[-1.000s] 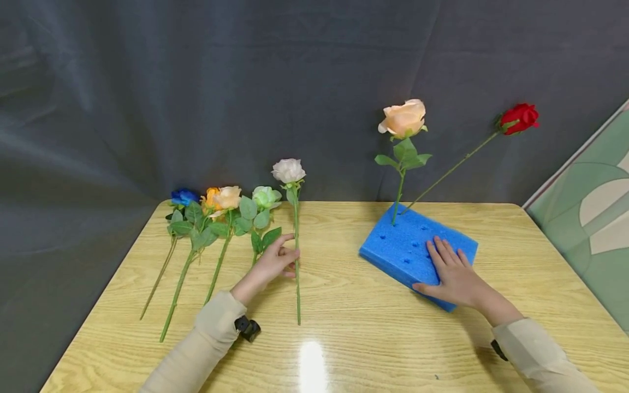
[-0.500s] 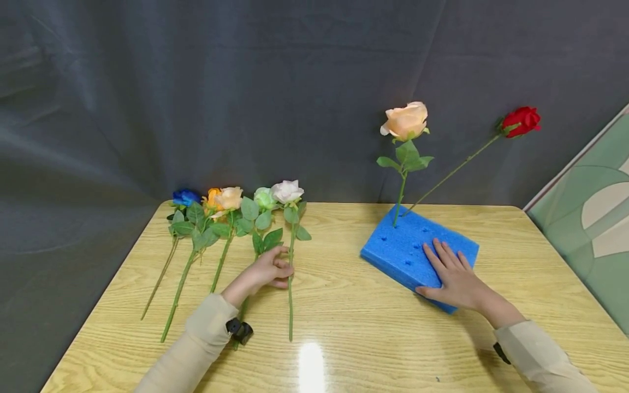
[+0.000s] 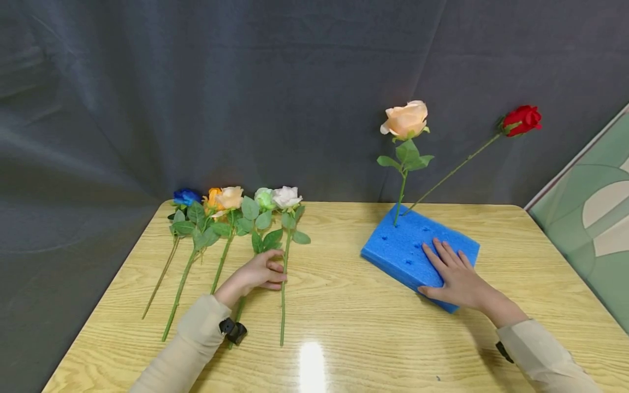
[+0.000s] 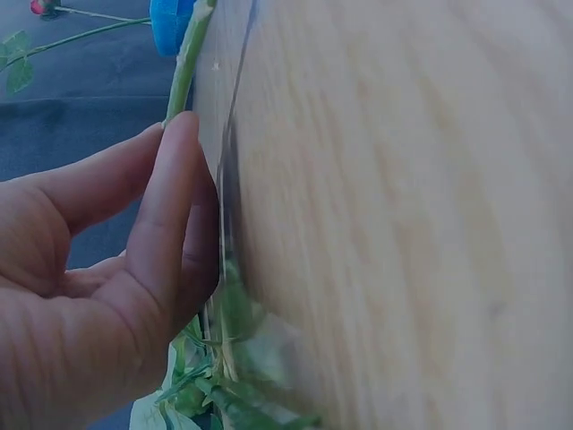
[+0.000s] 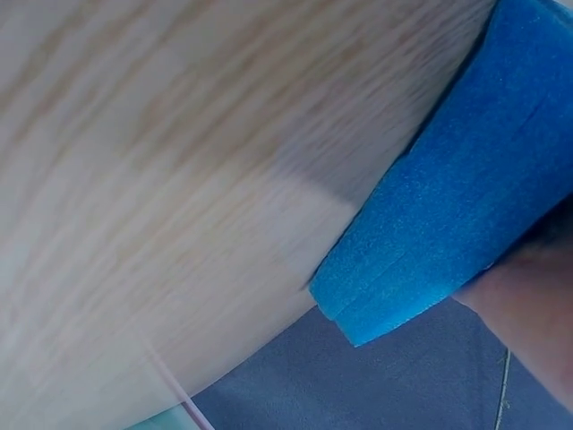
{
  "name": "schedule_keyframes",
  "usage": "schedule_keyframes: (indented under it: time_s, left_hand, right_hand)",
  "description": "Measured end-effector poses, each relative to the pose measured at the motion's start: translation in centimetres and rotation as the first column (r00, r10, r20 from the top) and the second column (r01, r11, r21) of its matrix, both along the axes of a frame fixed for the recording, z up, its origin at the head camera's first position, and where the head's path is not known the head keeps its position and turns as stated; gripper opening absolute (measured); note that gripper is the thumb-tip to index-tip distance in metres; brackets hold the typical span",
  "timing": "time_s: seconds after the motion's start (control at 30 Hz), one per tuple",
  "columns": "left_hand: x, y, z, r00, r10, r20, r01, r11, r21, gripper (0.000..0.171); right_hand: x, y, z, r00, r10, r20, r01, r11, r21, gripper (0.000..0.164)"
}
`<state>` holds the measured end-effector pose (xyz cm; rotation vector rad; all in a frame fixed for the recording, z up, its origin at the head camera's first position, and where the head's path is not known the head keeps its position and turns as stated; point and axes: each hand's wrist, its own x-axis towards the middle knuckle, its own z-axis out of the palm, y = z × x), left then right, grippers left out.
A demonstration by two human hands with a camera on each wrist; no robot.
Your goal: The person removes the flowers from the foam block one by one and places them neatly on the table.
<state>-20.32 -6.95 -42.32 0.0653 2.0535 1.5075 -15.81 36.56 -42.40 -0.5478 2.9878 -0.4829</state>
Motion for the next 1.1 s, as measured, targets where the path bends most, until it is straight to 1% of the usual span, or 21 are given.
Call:
schedule_keyframes:
  time_s: [0.23, 0.53, 0.7, 0.8, 0.97, 1.1]
  left_hand:
    - [0.1, 0.0, 0.1, 1.0, -0.015, -0.008, 0.014, 1.0, -0.021, 0.068]
    - [0.2, 0.1, 0.2, 1.0, -0.006, 0.0, 0.006, 0.999, -0.042, 0.066]
    - [0.1, -0.3, 0.3, 1.0, -0.006, -0.02, 0.005, 0.999, -0.048, 0.062]
    - [0.1, -0.6, 0.6, 0.999, -0.006, -0.042, 0.004, 0.999, -0.051, 0.058]
    - [-0.2, -1.1, 1.4, 0.997, 0.028, -0.073, -0.031, 0.999, -0.033, 0.051]
    - [-0.5, -1.1, 2.2, 0.993, 0.055, -0.1, -0.057, 0.998, -0.016, 0.048]
  right_hand:
    - [0.0, 0.2, 0.1, 1.0, 0.012, 0.002, -0.012, 1.0, -0.008, 0.095]
    - [0.1, 0.4, -0.2, 1.0, 0.019, 0.007, -0.019, 1.0, -0.013, 0.094]
    - [0.3, 0.4, -0.2, 1.0, 0.021, 0.004, -0.021, 1.0, -0.015, 0.093]
    - [0.4, 0.4, -0.2, 1.0, 0.025, -0.002, -0.025, 1.0, -0.013, 0.093]
    - [0.4, 0.4, -0.2, 0.999, 0.029, -0.015, -0.03, 1.0, -0.005, 0.092]
    - [0.4, 0.5, -0.3, 0.999, 0.038, -0.031, -0.038, 0.999, -0.014, 0.092]
